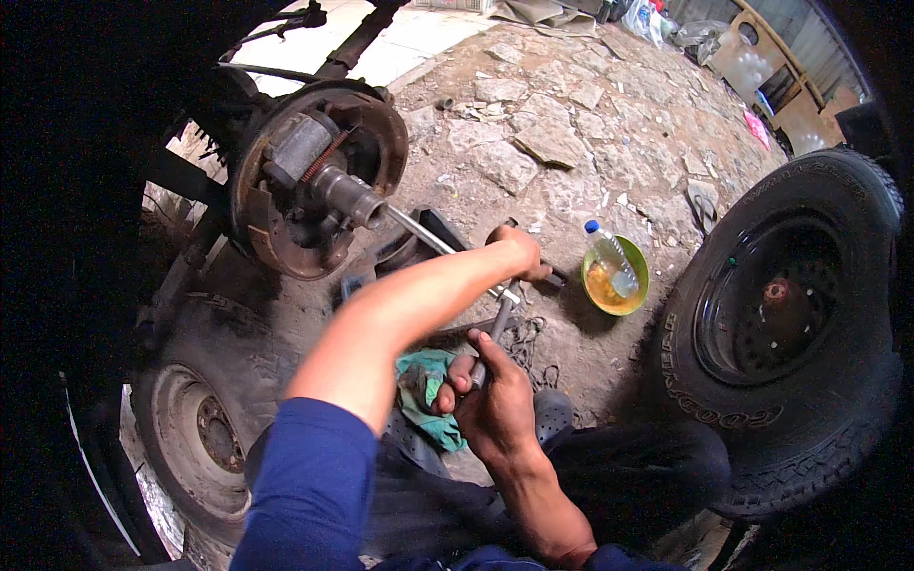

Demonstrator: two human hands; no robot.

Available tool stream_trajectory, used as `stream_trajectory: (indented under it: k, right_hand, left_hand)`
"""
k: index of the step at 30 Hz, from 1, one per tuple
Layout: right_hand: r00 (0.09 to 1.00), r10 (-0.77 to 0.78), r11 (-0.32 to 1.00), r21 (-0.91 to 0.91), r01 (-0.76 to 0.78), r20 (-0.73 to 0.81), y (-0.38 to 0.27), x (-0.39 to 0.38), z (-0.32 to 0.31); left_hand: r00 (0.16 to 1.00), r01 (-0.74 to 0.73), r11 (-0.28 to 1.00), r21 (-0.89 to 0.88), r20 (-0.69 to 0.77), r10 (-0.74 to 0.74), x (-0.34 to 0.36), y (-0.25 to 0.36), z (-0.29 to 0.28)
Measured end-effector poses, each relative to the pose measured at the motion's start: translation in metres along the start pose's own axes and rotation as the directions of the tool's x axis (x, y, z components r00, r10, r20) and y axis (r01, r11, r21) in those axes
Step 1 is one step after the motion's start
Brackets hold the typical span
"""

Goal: The person uses a T-handle socket wrench to turn a component on a vehicle's wheel hub and brake assembly while crouching on the ground.

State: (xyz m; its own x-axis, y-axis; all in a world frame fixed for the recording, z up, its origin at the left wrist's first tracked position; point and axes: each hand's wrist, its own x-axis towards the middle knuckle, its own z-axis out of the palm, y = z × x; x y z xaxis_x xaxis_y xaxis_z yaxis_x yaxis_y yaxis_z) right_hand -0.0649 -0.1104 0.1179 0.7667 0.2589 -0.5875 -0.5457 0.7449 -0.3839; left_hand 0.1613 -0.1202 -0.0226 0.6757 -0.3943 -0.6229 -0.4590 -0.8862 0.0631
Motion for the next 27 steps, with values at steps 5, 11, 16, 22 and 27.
stream_trajectory:
  k: [5,11,16,22,27]
  right_hand:
    - [0.993,0.054,0.998,-0.022,-0.052,0.103,-0.022,0.011,-0.021]
    - [0.996,0.042,0.931,-0.365,-0.009,0.083,-0.029,0.015,-0.019]
    - [0.963,-0.262,0.398,-0.903,0.160,0.055,-0.040,0.036,-0.044]
    - [0.613,-0.785,0.243,-0.868,0.434,0.087,-0.083,0.121,-0.097]
    - [0.532,-0.704,0.208,-0.580,0.788,0.471,-0.050,0.220,-0.159]
  left_hand:
    - [0.866,-0.424,0.904,0.062,-0.265,0.424,-0.064,-0.046,-0.034]
    - [0.622,-0.607,0.769,0.199,-0.484,0.616,-0.155,-0.064,0.010]
    - [0.516,-0.488,0.858,0.162,-0.739,0.433,-0.132,-0.043,0.036]
    - [0.368,-0.531,0.843,0.088,-0.872,0.322,-0.138,-0.033,0.037]
    - [0.251,-0.637,0.767,0.077,-0.920,0.301,-0.139,-0.023,0.033]
